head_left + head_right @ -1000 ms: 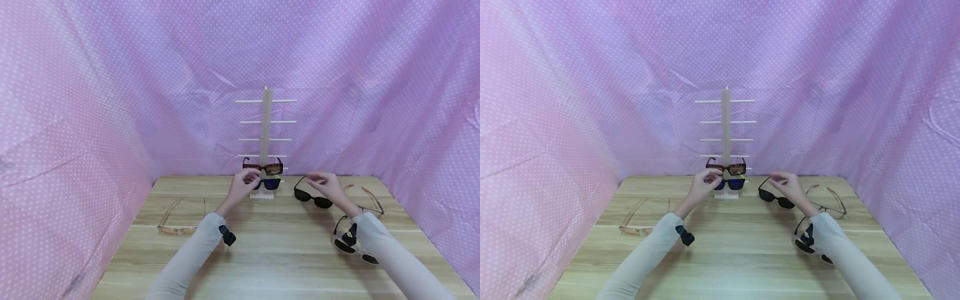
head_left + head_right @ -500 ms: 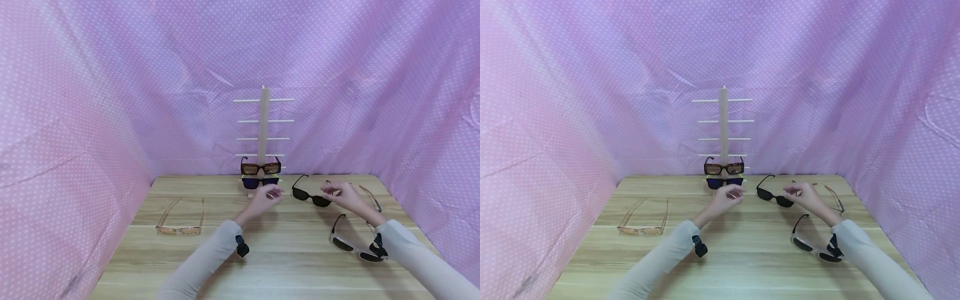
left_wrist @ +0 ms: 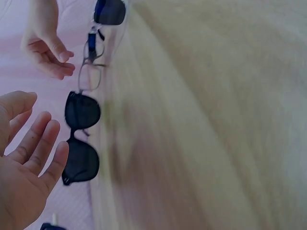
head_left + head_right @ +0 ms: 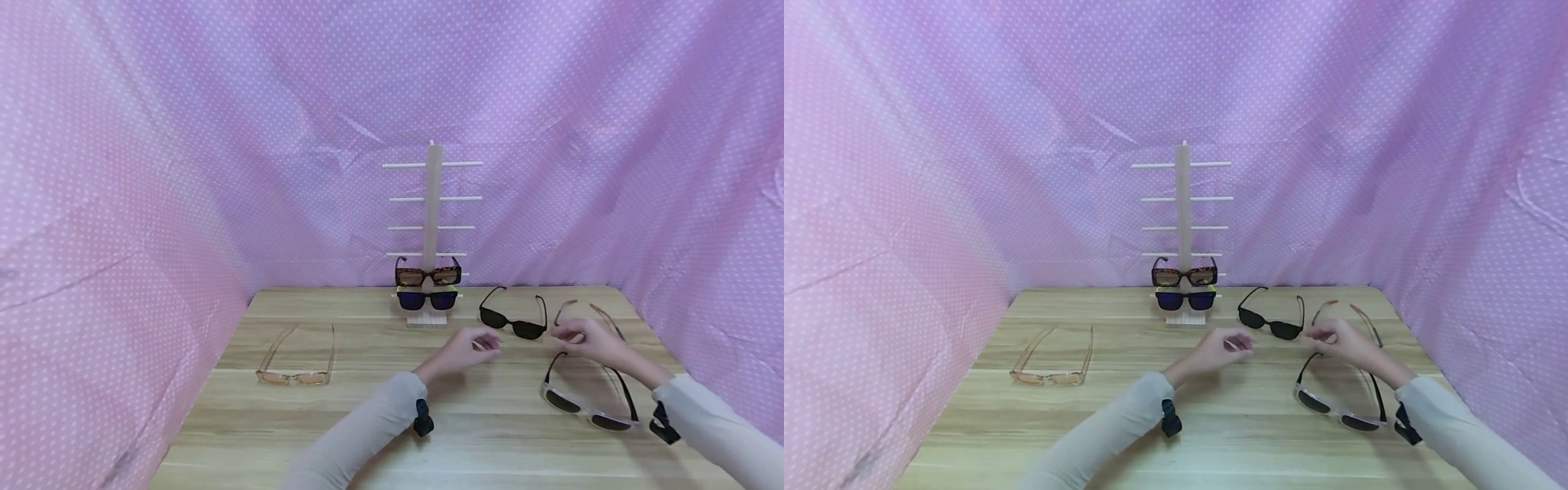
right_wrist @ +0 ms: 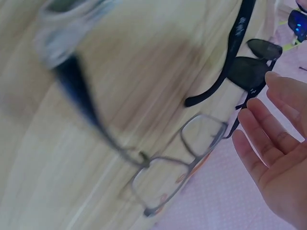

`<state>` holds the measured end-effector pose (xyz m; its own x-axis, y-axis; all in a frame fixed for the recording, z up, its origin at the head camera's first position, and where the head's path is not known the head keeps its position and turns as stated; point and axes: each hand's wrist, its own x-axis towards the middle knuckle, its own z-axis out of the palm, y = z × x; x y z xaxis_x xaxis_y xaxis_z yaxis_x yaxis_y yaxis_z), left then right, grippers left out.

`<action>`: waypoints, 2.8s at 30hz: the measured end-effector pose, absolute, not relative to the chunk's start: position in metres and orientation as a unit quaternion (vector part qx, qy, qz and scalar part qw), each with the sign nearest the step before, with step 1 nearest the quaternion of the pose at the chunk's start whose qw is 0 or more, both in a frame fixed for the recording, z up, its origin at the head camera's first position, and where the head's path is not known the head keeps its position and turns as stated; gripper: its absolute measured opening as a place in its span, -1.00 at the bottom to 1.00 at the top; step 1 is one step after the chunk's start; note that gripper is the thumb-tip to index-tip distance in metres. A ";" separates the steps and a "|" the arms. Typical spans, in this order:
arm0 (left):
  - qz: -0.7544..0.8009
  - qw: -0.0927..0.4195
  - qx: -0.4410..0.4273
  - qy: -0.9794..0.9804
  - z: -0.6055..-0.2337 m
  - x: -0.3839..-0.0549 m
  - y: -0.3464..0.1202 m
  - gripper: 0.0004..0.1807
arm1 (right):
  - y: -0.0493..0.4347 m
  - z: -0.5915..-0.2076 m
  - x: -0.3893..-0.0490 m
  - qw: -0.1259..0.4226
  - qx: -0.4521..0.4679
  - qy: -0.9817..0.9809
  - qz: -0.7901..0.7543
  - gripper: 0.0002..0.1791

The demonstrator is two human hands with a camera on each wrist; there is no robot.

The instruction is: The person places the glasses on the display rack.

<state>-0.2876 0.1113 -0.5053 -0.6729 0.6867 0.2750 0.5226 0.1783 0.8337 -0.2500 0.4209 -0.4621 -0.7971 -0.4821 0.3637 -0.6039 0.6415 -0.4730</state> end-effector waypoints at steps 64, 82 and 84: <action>0.412 0.123 0.442 0.787 -0.527 -0.262 0.153 -0.85 | 0.470 -0.476 -0.232 -0.055 0.307 -0.896 0.315 -0.88; 0.500 0.135 0.384 0.764 -0.521 -0.275 0.120 -0.87 | 0.444 -0.469 -0.234 -0.090 0.391 -0.848 0.348 -0.91; 0.509 0.132 0.384 0.759 -0.518 -0.278 0.114 -0.88 | 0.441 -0.467 -0.234 -0.095 0.391 -0.844 0.354 -0.93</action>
